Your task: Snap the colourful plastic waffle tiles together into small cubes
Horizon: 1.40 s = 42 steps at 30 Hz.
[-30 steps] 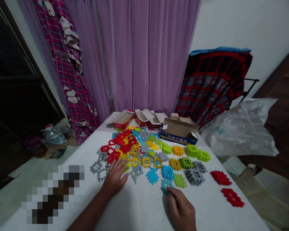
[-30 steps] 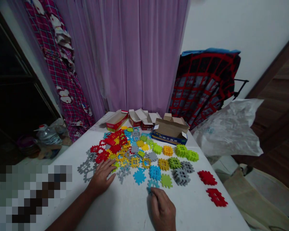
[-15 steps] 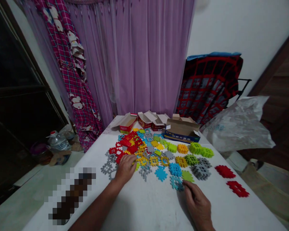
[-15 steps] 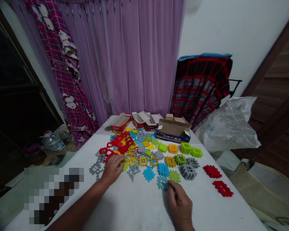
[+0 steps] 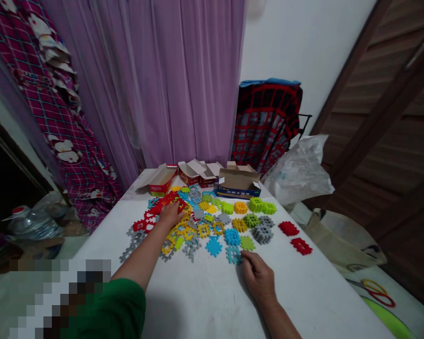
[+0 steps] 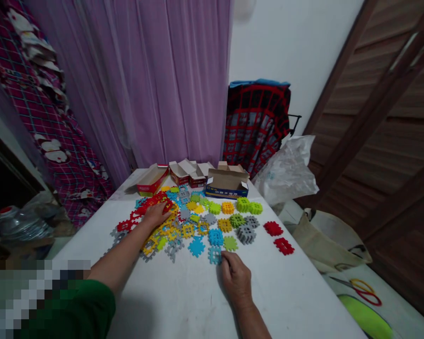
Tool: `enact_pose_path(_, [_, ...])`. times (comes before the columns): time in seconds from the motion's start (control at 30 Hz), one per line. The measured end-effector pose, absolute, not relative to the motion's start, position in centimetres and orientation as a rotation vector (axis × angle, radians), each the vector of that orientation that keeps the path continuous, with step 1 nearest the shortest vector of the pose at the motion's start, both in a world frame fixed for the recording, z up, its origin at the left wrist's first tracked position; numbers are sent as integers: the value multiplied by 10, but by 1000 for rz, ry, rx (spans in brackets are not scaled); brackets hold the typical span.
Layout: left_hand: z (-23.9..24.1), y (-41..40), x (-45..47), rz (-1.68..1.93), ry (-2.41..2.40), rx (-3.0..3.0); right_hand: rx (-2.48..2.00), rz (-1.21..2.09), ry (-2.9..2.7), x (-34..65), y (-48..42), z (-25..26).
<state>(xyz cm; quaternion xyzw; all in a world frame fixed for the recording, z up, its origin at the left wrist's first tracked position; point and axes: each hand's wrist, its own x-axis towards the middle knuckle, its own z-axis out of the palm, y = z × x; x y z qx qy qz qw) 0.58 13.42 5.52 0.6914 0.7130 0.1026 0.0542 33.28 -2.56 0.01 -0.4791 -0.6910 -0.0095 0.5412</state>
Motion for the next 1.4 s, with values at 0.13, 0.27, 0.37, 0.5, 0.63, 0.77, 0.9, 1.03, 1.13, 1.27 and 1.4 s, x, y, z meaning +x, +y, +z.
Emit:
enact_pose_path(0.13, [61,137,5,291,2165,2093,-1161,11,-1639,331,-25,-1])
enact_pose_path(0.27, [68,130,8,407,2168,2042,-1181,59,-1627,330,-26,1])
enact_pose_path(0.37, [75,121,12,574,2155,1953,-1192,88,-1615,329,-27,2])
enact_pose_path(0.5, [77,107,25,842,2098,1731,-1192,119,-1596,331,-26,-1])
enact_pose_path(0.63, [64,84,51,1011,1868,1467,-1178,108,-1611,331,-24,-6])
enact_pose_path(0.77, [52,53,83,1027,1597,1298,-1195,46,-1644,327,-20,-7])
enact_pose_path(0.9, [46,26,112,997,1400,1191,-1198,-22,-1688,319,-17,-6])
enact_pose_path(1.03, [41,12,136,960,1247,1053,-1231,-34,-1700,315,-17,-7])
enact_pose_path(1.13, [37,7,148,939,1232,1055,-1226,-25,-1714,315,-17,-8])
enact_pose_path(1.27, [34,4,156,929,1205,1065,-1239,2,-1711,315,-17,-7])
enact_pose_path(1.4, [35,4,158,929,1202,1039,-1248,36,-1680,316,-17,-6])
